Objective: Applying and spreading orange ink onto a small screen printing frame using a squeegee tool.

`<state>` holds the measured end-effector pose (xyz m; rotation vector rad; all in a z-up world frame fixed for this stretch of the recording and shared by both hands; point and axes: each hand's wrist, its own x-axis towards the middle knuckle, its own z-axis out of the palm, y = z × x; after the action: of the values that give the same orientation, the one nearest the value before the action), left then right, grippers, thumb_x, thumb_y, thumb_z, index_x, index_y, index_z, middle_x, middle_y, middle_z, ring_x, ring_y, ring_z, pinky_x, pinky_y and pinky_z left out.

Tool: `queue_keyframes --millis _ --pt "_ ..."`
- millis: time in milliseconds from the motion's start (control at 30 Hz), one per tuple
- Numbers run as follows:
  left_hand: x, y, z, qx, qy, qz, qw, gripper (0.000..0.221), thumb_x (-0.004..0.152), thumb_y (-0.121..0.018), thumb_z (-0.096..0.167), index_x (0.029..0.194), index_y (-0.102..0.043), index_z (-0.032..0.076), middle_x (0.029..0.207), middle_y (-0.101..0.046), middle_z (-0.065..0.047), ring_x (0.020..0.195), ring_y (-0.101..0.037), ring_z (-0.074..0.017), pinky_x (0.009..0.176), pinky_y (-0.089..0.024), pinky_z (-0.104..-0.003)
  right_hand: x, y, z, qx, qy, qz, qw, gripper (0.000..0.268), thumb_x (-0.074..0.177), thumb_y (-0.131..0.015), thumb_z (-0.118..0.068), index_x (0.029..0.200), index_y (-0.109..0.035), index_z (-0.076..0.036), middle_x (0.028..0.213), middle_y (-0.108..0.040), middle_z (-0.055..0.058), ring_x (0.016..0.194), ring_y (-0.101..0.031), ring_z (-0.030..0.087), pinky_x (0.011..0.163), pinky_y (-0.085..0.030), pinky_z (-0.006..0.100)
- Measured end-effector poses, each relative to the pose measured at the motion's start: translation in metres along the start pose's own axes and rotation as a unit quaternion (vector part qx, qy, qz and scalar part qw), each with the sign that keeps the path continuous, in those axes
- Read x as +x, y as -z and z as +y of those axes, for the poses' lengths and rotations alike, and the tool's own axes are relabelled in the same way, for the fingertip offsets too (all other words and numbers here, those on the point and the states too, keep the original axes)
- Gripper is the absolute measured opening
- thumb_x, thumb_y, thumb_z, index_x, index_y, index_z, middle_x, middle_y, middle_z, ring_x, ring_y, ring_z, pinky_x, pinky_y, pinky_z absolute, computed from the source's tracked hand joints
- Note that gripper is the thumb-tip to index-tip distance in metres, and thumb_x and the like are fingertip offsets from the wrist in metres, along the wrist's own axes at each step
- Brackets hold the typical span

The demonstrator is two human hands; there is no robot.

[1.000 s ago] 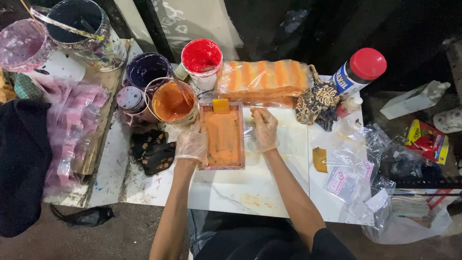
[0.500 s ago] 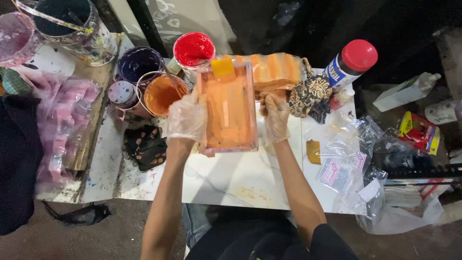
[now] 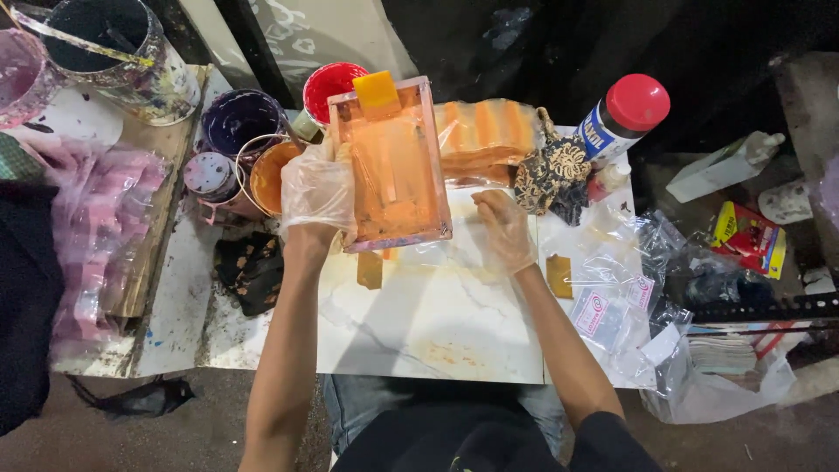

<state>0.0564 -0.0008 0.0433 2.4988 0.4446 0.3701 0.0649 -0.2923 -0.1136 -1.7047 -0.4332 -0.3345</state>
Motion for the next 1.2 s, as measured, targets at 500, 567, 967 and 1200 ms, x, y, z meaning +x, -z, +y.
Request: queue_keyframes --millis 500,567,967,1200 --pt "-0.032 0.01 0.004 0.139 -0.179 -0.021 0.974 0.03 0.105 -0.049 0.037 0.105 -0.07 0.015 0.076 -0.07 -0.005 0.074 -0.074 -0.0247 0.065 -0.061 -0.036 0.013 0.003 -0.02 -0.031 0.035 0.033 0.998 0.029 0.105 -0.064 -0.028 0.109 -0.078 -0.003 0.091 -0.071 0.015 0.085 -0.069 0.024 0.081 -0.055 0.037" --pt "-0.033 0.011 0.006 0.154 -0.195 -0.022 0.968 0.03 0.106 -0.048 0.035 0.105 -0.07 0.015 0.075 -0.07 -0.004 0.073 -0.074 -0.0243 0.065 -0.061 -0.035 0.017 -0.007 -0.061 0.019 0.015 0.055 0.998 0.025 0.104 -0.064 -0.025 0.112 -0.077 -0.005 0.089 -0.071 0.013 0.082 -0.065 0.021 0.083 -0.054 0.036" --pt "-0.068 -0.043 -0.014 0.228 -0.188 -0.19 0.936 0.027 0.087 -0.055 0.016 0.106 -0.072 0.008 0.092 -0.075 -0.01 0.089 -0.075 -0.0344 0.071 -0.059 -0.043 -0.029 -0.04 -0.038 -0.077 -0.135 0.071 0.985 0.037 0.079 -0.085 -0.01 0.115 -0.077 -0.002 0.064 -0.068 0.009 0.06 -0.063 0.015 0.056 -0.05 0.03" --pt "-0.057 -0.155 -0.116 0.268 -0.16 -0.24 0.919 0.092 0.064 -0.082 0.02 0.149 -0.048 0.013 0.117 -0.072 -0.006 0.106 -0.072 -0.0281 0.09 -0.062 -0.042 -0.074 -0.049 0.091 -0.046 -0.19 0.027 0.98 0.033 0.078 -0.08 -0.006 0.11 -0.077 0.004 0.066 -0.067 0.017 0.061 -0.062 0.02 0.056 -0.047 0.039"
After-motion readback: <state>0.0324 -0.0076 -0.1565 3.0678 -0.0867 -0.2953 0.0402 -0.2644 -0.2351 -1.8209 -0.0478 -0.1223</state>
